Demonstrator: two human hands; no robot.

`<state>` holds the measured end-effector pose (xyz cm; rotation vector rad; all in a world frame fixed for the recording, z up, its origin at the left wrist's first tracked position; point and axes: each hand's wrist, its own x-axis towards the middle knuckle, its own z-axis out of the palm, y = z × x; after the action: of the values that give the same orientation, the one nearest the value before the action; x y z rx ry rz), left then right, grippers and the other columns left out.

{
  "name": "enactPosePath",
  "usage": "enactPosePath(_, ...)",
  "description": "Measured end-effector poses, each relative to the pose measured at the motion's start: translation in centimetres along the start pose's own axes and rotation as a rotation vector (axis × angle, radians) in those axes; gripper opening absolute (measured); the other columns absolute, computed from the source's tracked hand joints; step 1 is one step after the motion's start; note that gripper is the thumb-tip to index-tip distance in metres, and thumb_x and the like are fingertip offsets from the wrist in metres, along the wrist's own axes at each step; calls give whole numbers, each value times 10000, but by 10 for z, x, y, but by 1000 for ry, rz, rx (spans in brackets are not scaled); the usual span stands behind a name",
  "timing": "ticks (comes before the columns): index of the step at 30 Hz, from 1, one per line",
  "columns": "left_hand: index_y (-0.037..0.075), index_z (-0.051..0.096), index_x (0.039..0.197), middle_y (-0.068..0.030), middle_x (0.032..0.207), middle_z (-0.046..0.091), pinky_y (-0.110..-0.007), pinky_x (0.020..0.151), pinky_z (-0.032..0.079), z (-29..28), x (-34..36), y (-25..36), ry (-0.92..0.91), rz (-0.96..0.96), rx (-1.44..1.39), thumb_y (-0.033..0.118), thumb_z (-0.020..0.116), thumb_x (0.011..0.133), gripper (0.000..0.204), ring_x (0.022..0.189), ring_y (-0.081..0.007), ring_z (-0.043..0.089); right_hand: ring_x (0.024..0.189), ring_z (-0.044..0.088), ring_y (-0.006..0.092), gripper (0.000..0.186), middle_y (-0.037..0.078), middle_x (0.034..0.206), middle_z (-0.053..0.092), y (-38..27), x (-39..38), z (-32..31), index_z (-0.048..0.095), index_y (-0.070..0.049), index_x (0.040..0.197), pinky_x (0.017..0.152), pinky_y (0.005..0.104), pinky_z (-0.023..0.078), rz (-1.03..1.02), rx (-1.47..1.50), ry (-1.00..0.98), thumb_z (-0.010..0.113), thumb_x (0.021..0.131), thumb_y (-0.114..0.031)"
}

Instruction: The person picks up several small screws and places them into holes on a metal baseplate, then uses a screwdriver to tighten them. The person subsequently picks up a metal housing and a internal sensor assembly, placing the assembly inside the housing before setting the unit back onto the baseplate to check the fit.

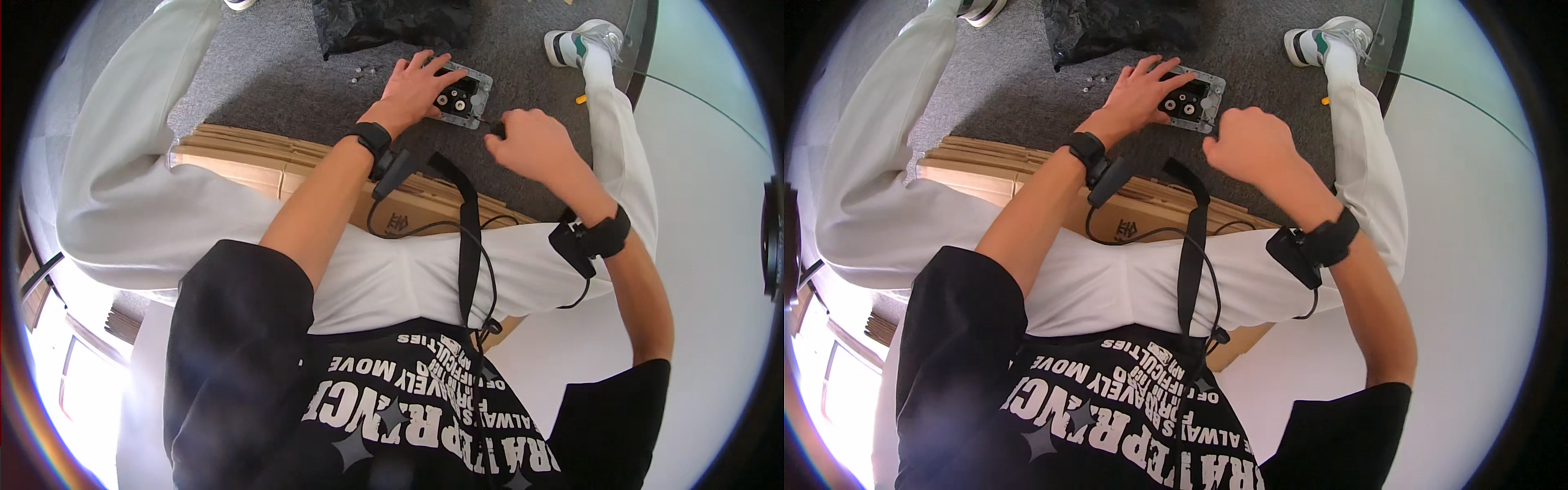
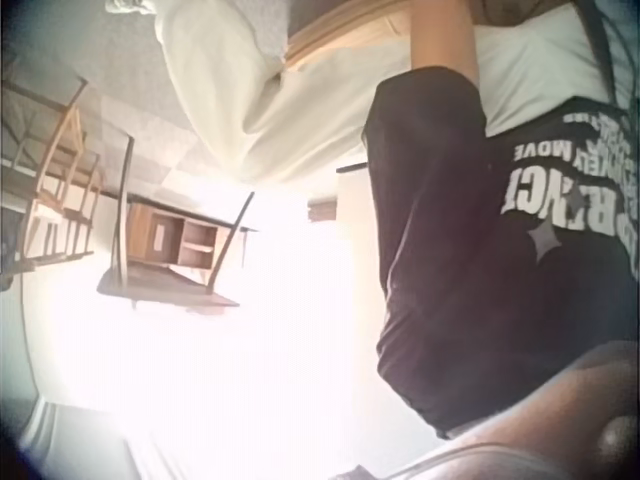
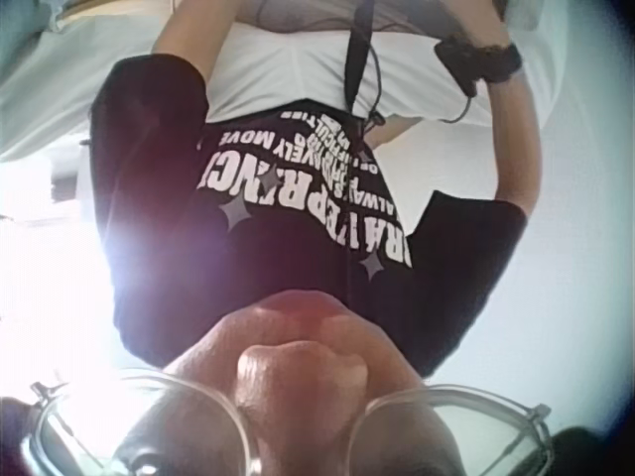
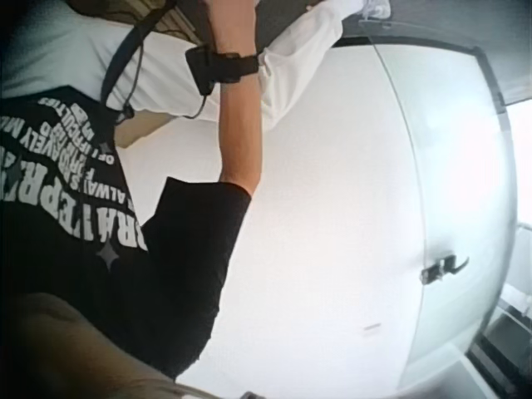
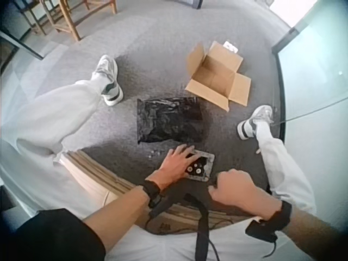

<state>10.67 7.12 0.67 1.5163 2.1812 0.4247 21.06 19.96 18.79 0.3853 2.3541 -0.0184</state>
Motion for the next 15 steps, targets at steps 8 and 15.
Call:
enactPosePath(8,369,386,1511,-19,1594,341,-575,1111,363,-1,13,2,-45,-25,4,306,892,696,961,1455,-332,301,455,432,95,295,45,620,528,55,-3,25,561,-11,685,396,258,341,442,1160,-318,666,872,-214)
enactPosePath(15,383,390,1493,-15,1528,406,-536,1090,387,-1,16,3,-21,8,60,323,900,684,958,1417,-318,351,418,386,76,252,37,580,517,51,21,1,522,-25,672,358,243,264,425,1057,-472,588,874,-160)
